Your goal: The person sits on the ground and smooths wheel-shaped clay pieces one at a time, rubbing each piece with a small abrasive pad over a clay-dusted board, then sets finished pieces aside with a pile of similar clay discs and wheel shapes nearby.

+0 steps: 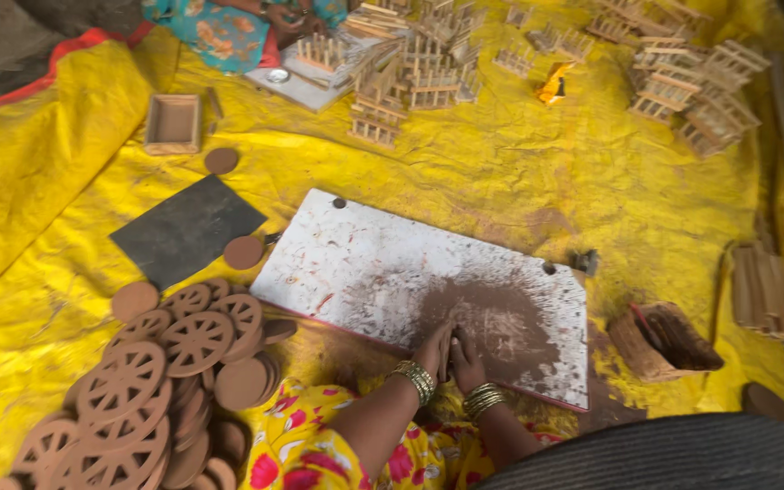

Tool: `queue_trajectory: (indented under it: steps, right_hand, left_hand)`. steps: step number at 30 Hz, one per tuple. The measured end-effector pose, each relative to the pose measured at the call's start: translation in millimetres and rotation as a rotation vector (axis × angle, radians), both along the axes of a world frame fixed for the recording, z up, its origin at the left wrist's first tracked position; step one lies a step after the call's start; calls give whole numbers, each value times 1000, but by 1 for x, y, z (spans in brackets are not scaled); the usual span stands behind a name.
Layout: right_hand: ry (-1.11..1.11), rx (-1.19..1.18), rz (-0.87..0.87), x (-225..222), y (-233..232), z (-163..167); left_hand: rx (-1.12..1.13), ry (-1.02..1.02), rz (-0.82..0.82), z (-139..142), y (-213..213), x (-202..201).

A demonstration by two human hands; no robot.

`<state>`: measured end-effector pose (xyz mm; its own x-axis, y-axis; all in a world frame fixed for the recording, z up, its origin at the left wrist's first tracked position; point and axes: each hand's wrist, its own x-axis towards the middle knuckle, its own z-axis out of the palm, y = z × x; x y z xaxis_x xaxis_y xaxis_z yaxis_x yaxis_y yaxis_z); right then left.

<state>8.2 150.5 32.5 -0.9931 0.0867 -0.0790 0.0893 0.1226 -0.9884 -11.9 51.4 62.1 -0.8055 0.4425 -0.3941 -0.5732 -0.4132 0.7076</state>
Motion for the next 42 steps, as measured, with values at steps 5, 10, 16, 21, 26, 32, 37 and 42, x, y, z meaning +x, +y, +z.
queue_trajectory:
  steps: [5,10,16,21,26,32,37,42]
  right_hand:
    - [43,40,-2,-3,-1,-3]
    - [58,145,-24,2,4,-7]
    - [272,669,5,14,25,-7]
    - [160,543,19,32,52,3]
    - [-116,-270,116,48,72,26]
    - [63,695,-311,44,76,57]
    - [142,359,-140,45,76,50]
    - [20,-157,83,48,83,28]
  left_hand:
    - [-86,-5,-18,-12,7,-2]
    - [-227,75,31,-8,-1,-2]
    - [3,86,135,-1,4,11]
    - [208,3,150,4,13,31]
    - [226,-199,170,31,0,39]
    - [302,-81,43,50,31,70]
    - [323,94,210,27,48,55]
    - [354,-75,254,7,25,33]
